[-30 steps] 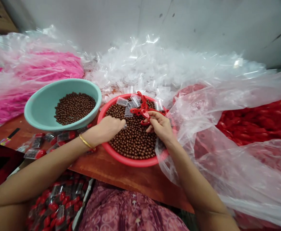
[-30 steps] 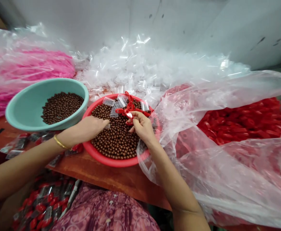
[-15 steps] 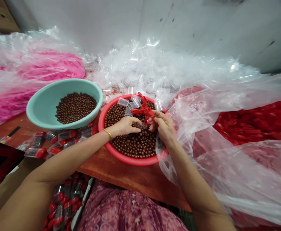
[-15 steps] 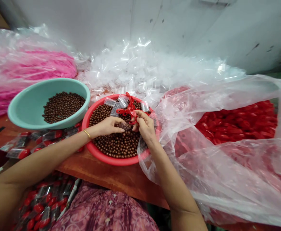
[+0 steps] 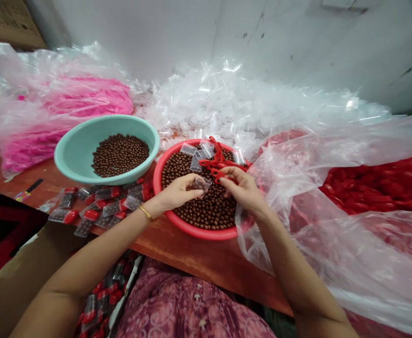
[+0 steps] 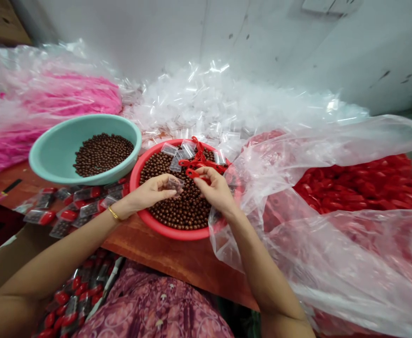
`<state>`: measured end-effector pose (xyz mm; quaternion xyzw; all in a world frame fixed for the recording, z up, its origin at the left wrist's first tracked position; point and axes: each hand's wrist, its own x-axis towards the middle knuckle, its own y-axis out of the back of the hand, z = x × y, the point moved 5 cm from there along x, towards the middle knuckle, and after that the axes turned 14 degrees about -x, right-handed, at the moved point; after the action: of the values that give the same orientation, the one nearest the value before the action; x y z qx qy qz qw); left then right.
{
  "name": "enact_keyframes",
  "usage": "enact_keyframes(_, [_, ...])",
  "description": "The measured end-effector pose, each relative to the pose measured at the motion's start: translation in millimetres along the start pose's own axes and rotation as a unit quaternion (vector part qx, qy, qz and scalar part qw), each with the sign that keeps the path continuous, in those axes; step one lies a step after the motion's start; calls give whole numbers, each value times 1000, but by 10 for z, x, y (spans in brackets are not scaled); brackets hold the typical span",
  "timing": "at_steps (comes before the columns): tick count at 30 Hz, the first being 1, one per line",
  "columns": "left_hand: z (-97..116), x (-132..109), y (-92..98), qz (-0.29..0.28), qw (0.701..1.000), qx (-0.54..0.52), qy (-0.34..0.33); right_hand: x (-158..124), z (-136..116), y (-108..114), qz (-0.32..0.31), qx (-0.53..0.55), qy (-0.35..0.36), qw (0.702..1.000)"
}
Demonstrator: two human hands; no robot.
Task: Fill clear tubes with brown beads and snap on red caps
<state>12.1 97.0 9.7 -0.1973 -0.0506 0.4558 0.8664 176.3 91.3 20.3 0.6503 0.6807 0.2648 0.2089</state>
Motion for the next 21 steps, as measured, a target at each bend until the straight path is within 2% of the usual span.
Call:
enact_keyframes(1, [-13,-11,21,11,1000,-14,3,-40,-55,-13,-17,-123,16,992])
enact_keyframes(2, [-23,-19,42,22,999,-37,3,-79,-102,-39,-40,-249,28,967])
enact_keyframes(4, [-38,-27,72,38,996,-79,0,-135,-154,-112,-92,-443,33,891])
enact_keyframes(6, [-47,-25,85,46,995,-91,0,-139,-167,-188,-131,-529,35,837])
enact_keyframes(7, [-50,-22,87,49,995,-91,0,-118,-164,-221,-144,-539,41,829])
enact_keyframes(9, [-53,-12,91,57,994,-89,-4,-41,-143,-253,-152,-509,53,845])
enact_keyframes(11, [-53,0,97,65,994,-83,-17,60,-118,-203,-122,-409,43,903])
enact_keyframes(13, [-67,11,93,58,996,-65,-19,142,-125,-109,-73,-245,31,966])
enact_keyframes(14, [-77,16,90,50,997,-53,-18,166,-149,-69,-52,-160,33,985])
enact_keyframes(17, [-91,19,92,36,999,-28,-20,174,-293,-25,-34,-1,70,997])
enact_keyframes(21, [-83,11,97,32,999,-2,-29,117,-436,-108,-90,31,99,991])
